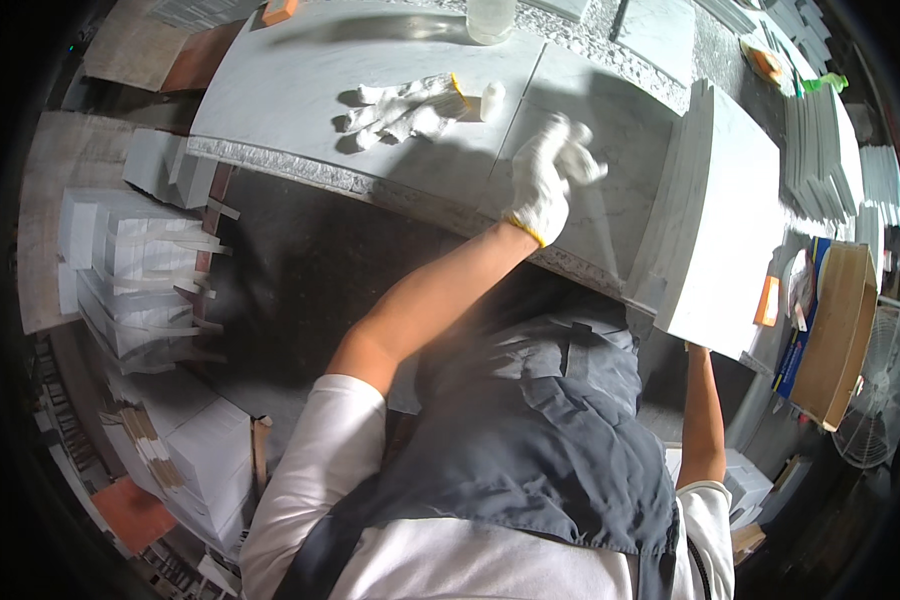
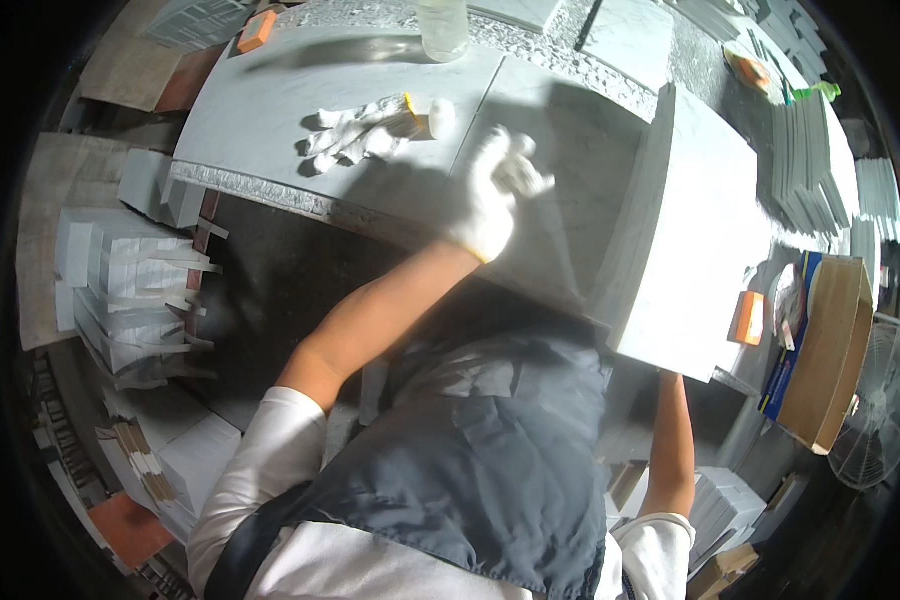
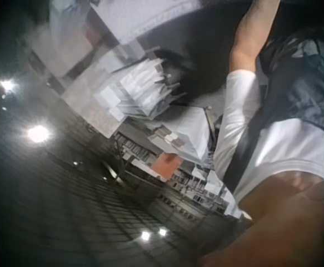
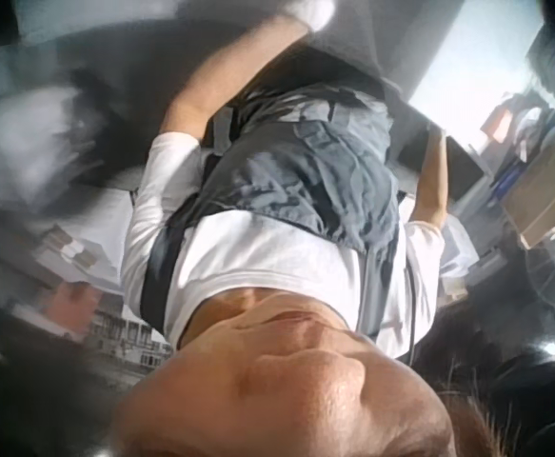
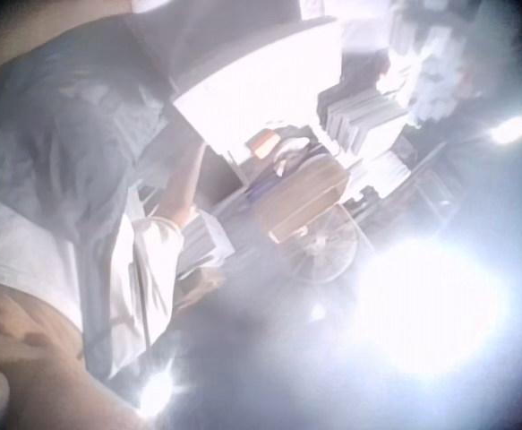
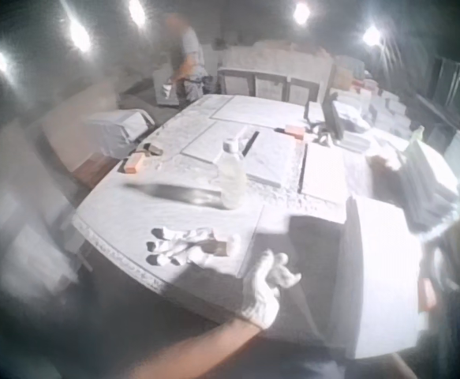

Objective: The person picks up a white marble tile, uses a metal scraper to remove residue from its surface, and wipes it with a cloth. They repeat this process on several tiles, placing each cleaned tile on a nearby stack.

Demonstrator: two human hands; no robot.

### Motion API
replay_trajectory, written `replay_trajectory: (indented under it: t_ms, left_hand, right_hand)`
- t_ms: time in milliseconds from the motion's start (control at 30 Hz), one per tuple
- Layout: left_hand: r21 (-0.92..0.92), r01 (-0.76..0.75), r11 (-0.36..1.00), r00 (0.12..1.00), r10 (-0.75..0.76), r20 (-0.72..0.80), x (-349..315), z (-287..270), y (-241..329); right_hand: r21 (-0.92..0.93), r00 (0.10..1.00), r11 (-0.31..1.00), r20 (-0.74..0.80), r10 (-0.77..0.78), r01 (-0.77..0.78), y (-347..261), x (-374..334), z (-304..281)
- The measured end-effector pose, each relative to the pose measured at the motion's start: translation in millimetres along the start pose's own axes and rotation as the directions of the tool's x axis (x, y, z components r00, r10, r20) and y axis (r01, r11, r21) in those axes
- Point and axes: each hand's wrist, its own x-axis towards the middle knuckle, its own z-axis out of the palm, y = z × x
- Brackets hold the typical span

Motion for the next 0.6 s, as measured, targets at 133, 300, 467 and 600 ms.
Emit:
replay_trajectory:
  t_ms: [133, 300, 467, 600]
  left_hand:
    - [-0.447, 0.146, 0.882, 0.984, -0.177, -0.027, 10.3, 25.5, -8.3]
    - [0.273, -0.920, 0.281, 0.382, 0.486, 0.786, 27.6, 37.1, -22.6]
    - [0.237, -0.946, 0.223, 0.310, 0.402, 0.861, 56.9, 40.5, -38.0]
    - [0.361, -0.338, 0.869, 0.907, 0.199, 0.371, 65.2, 51.8, -43.3]
  right_hand:
    - [-0.004, 0.999, 1.000, -0.038, 0.019, -0.019, 2.0, -2.6, 0.8]
    - [-0.010, 0.996, 0.999, -0.085, 0.031, -0.032, 3.9, -8.7, -2.8]
    - [-0.001, 0.994, 0.999, -0.106, 0.041, -0.042, 3.9, -16.5, -3.4]
    - [0.007, 0.992, 0.999, -0.114, 0.048, -0.047, 4.3, -21.9, -3.4]
